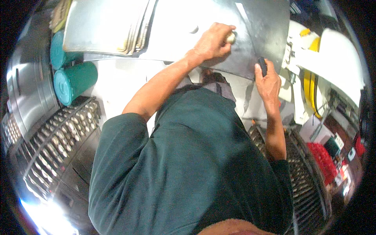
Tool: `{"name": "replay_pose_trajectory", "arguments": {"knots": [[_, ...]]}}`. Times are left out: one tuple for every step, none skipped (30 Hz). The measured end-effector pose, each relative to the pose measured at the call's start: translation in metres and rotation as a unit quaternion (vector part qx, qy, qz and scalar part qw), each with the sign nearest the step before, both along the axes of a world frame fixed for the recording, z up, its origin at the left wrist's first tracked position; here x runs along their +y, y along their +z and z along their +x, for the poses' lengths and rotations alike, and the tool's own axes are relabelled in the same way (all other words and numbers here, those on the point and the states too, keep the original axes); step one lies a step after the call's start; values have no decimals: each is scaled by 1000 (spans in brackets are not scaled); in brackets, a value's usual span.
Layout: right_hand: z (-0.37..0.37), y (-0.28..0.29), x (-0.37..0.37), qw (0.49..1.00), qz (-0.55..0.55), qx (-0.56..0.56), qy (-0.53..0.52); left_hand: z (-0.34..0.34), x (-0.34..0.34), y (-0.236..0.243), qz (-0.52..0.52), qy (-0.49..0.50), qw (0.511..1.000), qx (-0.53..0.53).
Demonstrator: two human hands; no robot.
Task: The person portions dough using a blade and rolls it into balls by hand on a metal table, placing them onto a baking tray.
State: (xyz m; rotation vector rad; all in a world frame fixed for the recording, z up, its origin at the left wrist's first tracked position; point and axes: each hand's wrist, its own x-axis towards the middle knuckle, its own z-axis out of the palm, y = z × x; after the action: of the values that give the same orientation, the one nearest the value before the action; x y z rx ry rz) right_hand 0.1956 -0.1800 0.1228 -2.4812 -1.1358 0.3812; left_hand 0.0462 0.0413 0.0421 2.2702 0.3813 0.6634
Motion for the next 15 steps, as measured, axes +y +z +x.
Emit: {"name": "replay_pose_trajectory", "arguments": {"knots": [[11,-12,7,999,7,-45,27,1,0,2,-28,3,1000,11],[17,-9,22,999,-24,-31,30,0,1,7,-53,11,998,20],[25,-13,28,996,2,-64,62,-6,-2,10,-56,18,998,-2],[29,-17,35,991,33,-97,91,-13,-3,13,-55,23,998,-25],[28,-9,44,991,18,-89,94,-23,-2,26,-62,40,997,-27],[25,-1,53,992,3,-81,98,-37,1,39,-49,76,996,-23],[21,0,60,990,49,-72,106,-53,5,53,-78,130,988,-23],[14,-1,74,989,64,-25,132,-71,10,63,-109,180,977,-25],[2,-1,90,984,78,22,158,-95,26,67,-43,254,966,-15],[-11,-2,103,977,88,70,184,-123,42,70,22,326,945,-6],[-22,-4,120,967,100,17,232,-144,59,85,24,376,926,-2],[-35,-6,136,960,122,23,250,-165,75,99,26,425,905,1],[-48,-6,152,951,144,28,272,-188,92,99,65,440,896,8],[-57,-8,167,940,167,33,294,-209,107,98,105,455,884,16],[-65,-13,181,929,172,52,323,-227,113,94,72,471,878,43]]}}
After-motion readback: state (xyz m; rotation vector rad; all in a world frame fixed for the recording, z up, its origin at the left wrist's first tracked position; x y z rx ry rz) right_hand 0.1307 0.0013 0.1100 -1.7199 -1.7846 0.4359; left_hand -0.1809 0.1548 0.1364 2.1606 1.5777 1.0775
